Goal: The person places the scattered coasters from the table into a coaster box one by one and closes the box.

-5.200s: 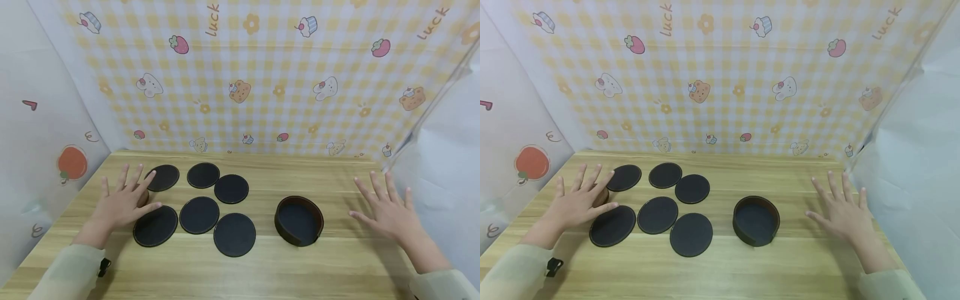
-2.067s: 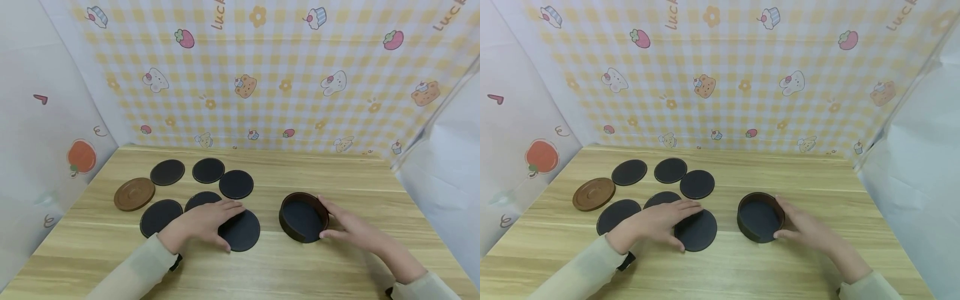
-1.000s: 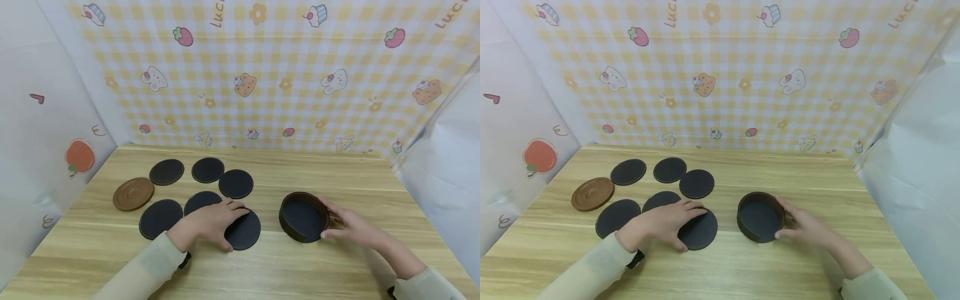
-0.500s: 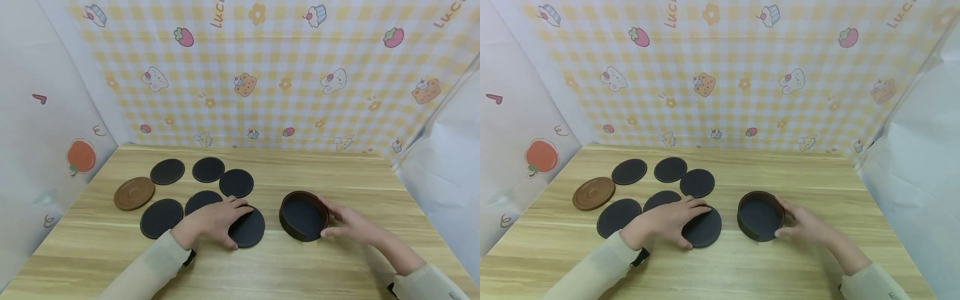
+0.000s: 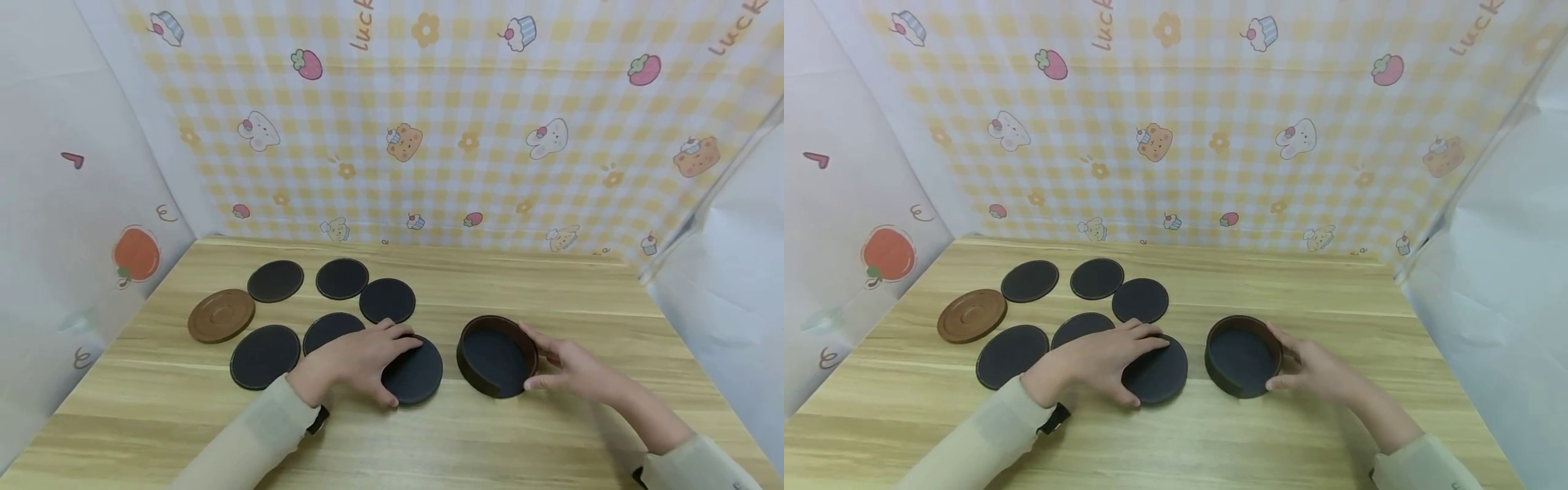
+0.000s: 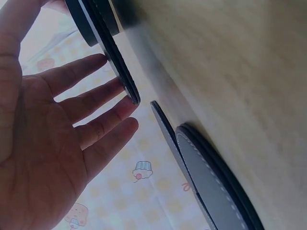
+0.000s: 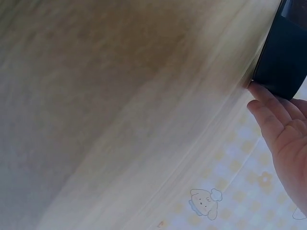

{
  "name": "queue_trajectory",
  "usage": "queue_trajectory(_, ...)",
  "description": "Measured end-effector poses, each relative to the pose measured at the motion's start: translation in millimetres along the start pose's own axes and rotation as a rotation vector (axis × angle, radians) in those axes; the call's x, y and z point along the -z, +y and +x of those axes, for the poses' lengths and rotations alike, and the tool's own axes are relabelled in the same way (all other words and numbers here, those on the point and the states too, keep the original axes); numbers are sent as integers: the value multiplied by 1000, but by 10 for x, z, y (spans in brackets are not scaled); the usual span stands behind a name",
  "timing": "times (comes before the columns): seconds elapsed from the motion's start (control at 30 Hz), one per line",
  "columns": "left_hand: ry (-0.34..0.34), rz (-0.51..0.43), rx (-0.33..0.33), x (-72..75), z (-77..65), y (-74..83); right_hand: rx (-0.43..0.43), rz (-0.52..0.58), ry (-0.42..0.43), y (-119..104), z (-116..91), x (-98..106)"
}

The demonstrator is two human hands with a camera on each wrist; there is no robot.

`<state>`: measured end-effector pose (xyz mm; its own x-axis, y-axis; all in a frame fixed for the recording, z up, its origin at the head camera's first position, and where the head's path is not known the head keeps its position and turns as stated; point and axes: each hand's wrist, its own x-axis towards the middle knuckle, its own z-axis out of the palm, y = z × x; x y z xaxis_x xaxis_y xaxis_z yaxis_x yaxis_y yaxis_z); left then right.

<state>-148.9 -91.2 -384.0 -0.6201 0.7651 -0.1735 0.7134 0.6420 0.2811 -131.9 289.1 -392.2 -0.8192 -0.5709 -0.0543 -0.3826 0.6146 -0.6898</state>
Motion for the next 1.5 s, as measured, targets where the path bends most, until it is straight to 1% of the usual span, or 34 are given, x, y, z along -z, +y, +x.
queue_trajectory(0.13,4,2,-5,16,22,16,7,12,4,8,0,-14)
queue_trajectory(0.33,16,-10,-31,43,63,47,-2,25,12,1,-12,-13)
queue_trajectory(0.7,31,15,-50,126,148,133,-9,6,13,6,-10,-10)
queue_trajectory(0.83,46,24,-61,151,185,161,-8,8,15,14,-9,-12)
queue_trajectory(1.07,67,17,-97,188,284,213,-10,0,20,13,-6,-10)
queue_trajectory(1.27,76,33,-102,229,376,276,1,-6,19,16,-1,-15)
queue_trajectory(1.37,83,45,-113,269,448,335,0,-6,20,16,-2,-8)
queue_trajectory(1.5,75,59,-129,322,569,422,-2,6,15,17,0,5)
